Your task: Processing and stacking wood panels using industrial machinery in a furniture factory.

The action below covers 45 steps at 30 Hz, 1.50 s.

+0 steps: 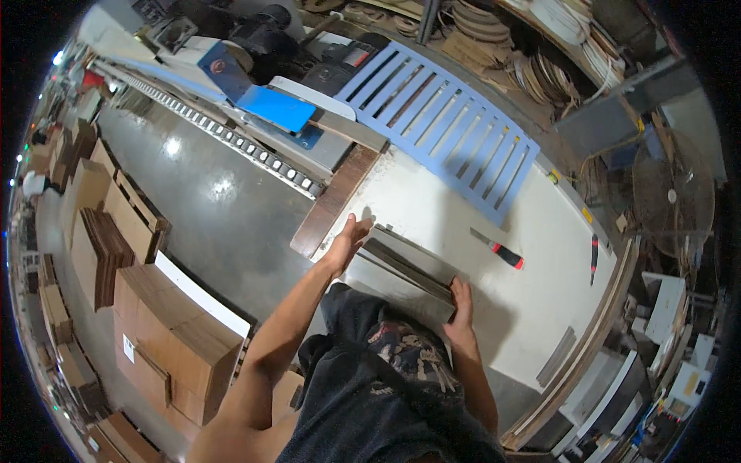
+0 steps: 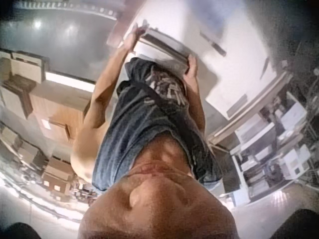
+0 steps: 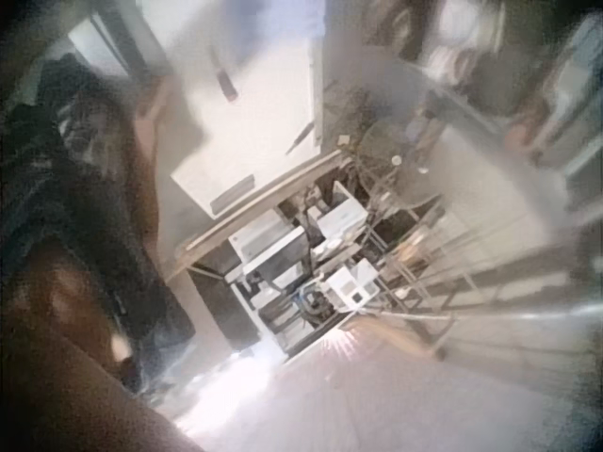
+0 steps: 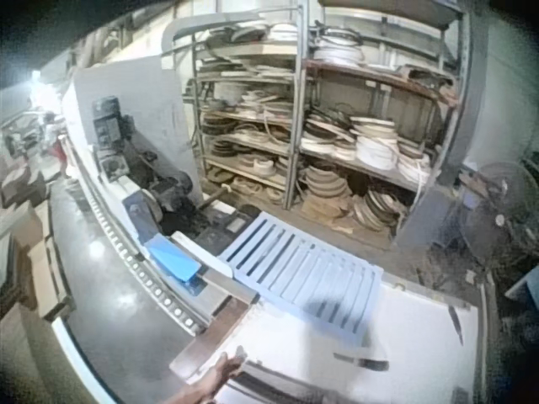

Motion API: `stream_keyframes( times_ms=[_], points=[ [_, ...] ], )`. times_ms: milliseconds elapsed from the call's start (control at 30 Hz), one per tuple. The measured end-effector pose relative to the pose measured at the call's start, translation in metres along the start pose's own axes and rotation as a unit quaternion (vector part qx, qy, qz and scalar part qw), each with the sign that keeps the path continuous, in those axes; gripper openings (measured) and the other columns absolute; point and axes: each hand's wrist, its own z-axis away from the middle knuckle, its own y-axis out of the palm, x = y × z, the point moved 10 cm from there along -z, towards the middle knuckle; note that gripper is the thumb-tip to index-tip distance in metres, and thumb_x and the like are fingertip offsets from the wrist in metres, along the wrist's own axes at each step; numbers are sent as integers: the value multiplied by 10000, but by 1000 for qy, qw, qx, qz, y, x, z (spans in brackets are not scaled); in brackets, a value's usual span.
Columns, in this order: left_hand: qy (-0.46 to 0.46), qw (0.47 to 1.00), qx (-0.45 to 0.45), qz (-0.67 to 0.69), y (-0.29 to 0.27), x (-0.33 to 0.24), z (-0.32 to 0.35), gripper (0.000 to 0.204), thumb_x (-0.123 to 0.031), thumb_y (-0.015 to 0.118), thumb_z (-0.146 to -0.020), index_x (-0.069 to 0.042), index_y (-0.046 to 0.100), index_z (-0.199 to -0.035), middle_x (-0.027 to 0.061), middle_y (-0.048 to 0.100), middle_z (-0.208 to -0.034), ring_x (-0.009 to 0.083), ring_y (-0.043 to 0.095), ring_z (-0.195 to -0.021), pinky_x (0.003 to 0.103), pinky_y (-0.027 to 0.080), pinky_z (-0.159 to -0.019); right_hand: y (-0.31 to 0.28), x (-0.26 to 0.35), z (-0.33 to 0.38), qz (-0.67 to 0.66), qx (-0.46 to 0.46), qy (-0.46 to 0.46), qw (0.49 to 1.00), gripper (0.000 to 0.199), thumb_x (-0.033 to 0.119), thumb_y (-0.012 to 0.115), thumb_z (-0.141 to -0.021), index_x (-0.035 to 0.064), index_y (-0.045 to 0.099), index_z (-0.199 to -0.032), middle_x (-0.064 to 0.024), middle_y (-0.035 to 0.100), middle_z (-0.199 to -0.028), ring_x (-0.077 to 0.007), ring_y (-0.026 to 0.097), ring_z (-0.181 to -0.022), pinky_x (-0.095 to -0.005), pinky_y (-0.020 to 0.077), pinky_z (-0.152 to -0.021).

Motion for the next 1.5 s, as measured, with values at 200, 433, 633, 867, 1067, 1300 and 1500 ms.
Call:
stream_keyframes(
  times_ms=[200, 433, 633, 867, 1067, 1300, 1500],
  points=[
    [266, 915, -302, 11, -83, -14, 101, 320, -68, 478, -969, 46, 497, -1267, 132, 611, -1213, 199, 590, -1072, 303, 425, -979, 47, 98, -32, 268, -36, -143, 952, 576, 297, 594, -928, 40, 386, -1400, -138, 395, -1448, -230, 366, -1339, -349, 292, -1090],
    [148, 814, -558, 66, -96, 172, 282, 225, -1, 463, -920, 36, 550, -1125, 148, 657, -1066, 164, 631, -748, 275, 541, -614, 266, 118, -120, 576, 168, -360, 714, 569, 233, 681, -834, -6, 461, -1301, -187, 493, -1327, -307, 462, -1233, -406, 350, -1047],
    [-182, 848, -480, -131, -21, 348, 330, 644, -333, 676, -834, 12, 465, -1335, 224, 518, -1327, 344, 472, -1258, 386, 381, -1036, 406, 103, -147, 665, 143, -491, 543, 680, 262, 707, -783, 17, 406, -1341, -223, 504, -1279, -388, 474, -1182, -478, 374, -1006],
    [-152, 911, -314, 221, 77, 315, 293, 867, -688, 244, -923, -7, 278, -1459, 134, 348, -1470, 240, 329, -1347, 326, 215, -1129, 363, 82, -151, 681, 171, -450, 552, 555, 130, 666, -763, 14, 470, -1270, -249, 569, -1186, -415, 528, -1121, -452, 424, -969],
    [108, 926, -276, 233, 56, 145, 265, 801, -587, 262, -970, -20, 62, -1498, 171, 140, -1555, 294, 125, -1441, 403, 102, -1171, 193, 92, -121, 608, 232, -342, 677, 575, 256, 720, -822, -12, 466, -1263, -196, 592, -1161, -292, 555, -1093, -363, 417, -957],
    [110, 920, -249, 283, 85, 93, 144, 873, -678, 270, -919, -65, 69, -1507, 164, 161, -1552, 326, 174, -1425, 524, 162, -1141, 104, 87, -34, 629, 242, -298, 676, 588, 265, 701, -831, -4, 465, -1297, -222, 528, -1275, -370, 485, -1205, -413, 376, -1017],
    [70, 887, -223, 398, 103, 87, 91, 792, -681, 120, -925, -154, 96, -1516, 127, 108, -1569, 356, 141, -1426, 589, 140, -1119, 106, 74, -6, 700, 231, -363, 570, 503, 171, 690, -824, -5, 500, -1255, -198, 489, -1237, -376, 449, -1180, -436, 380, -1000]
  ],
)
